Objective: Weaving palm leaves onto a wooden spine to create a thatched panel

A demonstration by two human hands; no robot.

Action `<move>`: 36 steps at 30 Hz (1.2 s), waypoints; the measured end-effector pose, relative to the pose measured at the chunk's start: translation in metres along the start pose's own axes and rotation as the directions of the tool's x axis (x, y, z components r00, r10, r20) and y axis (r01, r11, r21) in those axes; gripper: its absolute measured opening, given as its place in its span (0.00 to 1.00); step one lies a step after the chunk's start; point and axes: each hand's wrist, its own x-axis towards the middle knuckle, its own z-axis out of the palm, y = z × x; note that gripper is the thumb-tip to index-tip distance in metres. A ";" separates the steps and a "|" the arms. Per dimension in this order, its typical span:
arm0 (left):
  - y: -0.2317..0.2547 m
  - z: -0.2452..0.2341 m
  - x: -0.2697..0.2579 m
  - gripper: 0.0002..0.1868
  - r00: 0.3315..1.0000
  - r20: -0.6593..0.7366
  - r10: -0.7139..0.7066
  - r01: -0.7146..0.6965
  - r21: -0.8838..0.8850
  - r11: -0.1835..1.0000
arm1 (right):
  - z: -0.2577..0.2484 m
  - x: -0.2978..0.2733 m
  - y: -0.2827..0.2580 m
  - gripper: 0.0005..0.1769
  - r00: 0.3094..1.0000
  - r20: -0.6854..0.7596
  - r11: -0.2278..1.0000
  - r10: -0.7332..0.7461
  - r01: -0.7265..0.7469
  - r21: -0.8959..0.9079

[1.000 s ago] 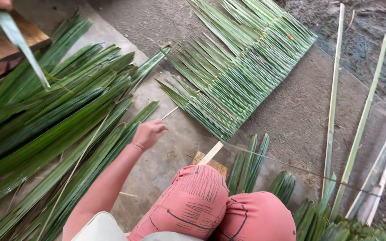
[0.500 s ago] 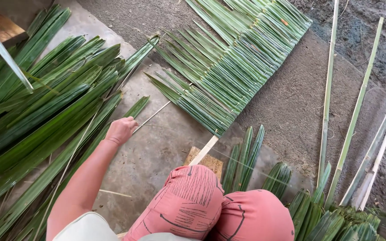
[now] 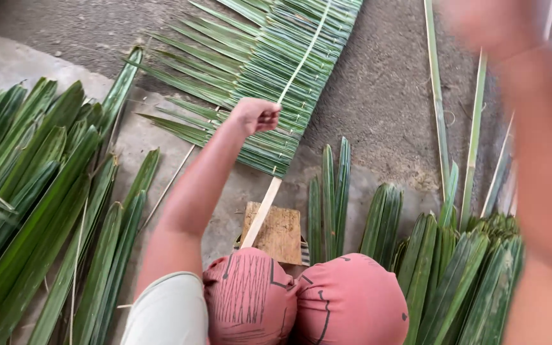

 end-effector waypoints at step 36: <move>-0.120 0.015 -0.045 0.09 0.949 -0.065 0.308 -0.308 0.012 0.951 | 0.366 -0.127 -0.001 0.10 0.754 0.559 -0.013 0.346 -0.592 0.806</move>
